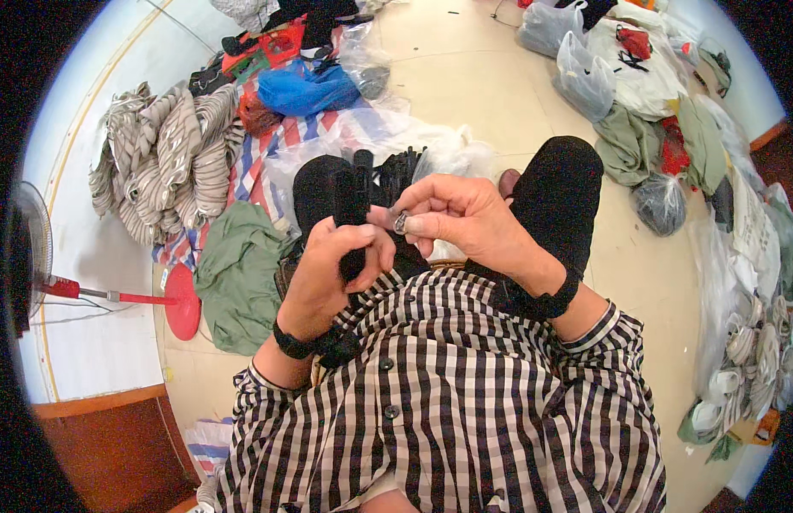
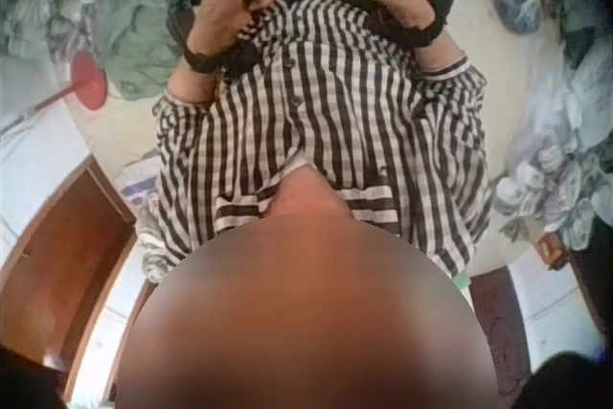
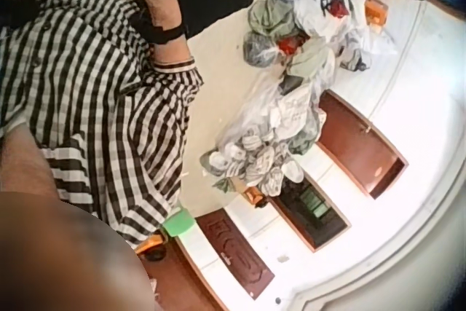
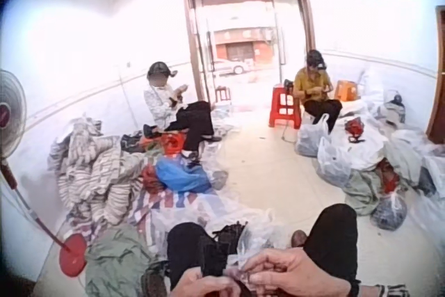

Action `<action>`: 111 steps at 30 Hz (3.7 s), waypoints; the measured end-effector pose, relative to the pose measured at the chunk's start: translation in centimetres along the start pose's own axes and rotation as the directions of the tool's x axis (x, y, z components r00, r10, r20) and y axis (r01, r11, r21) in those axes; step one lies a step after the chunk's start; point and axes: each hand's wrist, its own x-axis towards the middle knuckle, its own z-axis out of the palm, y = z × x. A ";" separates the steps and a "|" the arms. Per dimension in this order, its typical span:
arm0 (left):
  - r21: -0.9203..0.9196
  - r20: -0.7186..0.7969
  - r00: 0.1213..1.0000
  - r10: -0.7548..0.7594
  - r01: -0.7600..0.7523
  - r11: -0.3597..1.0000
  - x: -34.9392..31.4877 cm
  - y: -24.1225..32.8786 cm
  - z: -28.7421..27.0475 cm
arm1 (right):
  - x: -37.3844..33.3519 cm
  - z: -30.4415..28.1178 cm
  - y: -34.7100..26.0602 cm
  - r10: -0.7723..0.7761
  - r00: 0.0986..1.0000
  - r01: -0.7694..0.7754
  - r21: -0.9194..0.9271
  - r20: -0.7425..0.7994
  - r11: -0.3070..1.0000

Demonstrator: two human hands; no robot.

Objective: Assembling small metal buckles or clips onto black fabric straps or bands.

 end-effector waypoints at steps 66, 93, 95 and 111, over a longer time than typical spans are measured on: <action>-0.051 0.224 0.971 -0.085 0.098 0.994 0.0 -1.0 0.5 | -2.5 0.2 -0.7 -0.100 0.992 0.087 -0.147 -0.082 0.985; -0.039 0.241 0.968 -0.074 0.086 0.996 1.1 -2.1 1.1 | -1.7 0.6 -1.2 -0.369 0.929 0.347 -0.391 0.021 0.852; 0.030 0.210 0.978 -0.004 -0.003 1.000 1.2 -2.0 0.9 | -2.0 0.4 -1.7 -0.341 0.940 0.303 -0.470 0.004 0.829; 0.325 0.104 0.991 0.080 -0.110 0.939 -0.5 0.8 0.2 | -1.1 1.2 -3.2 -0.440 0.857 0.452 -0.800 0.267 0.395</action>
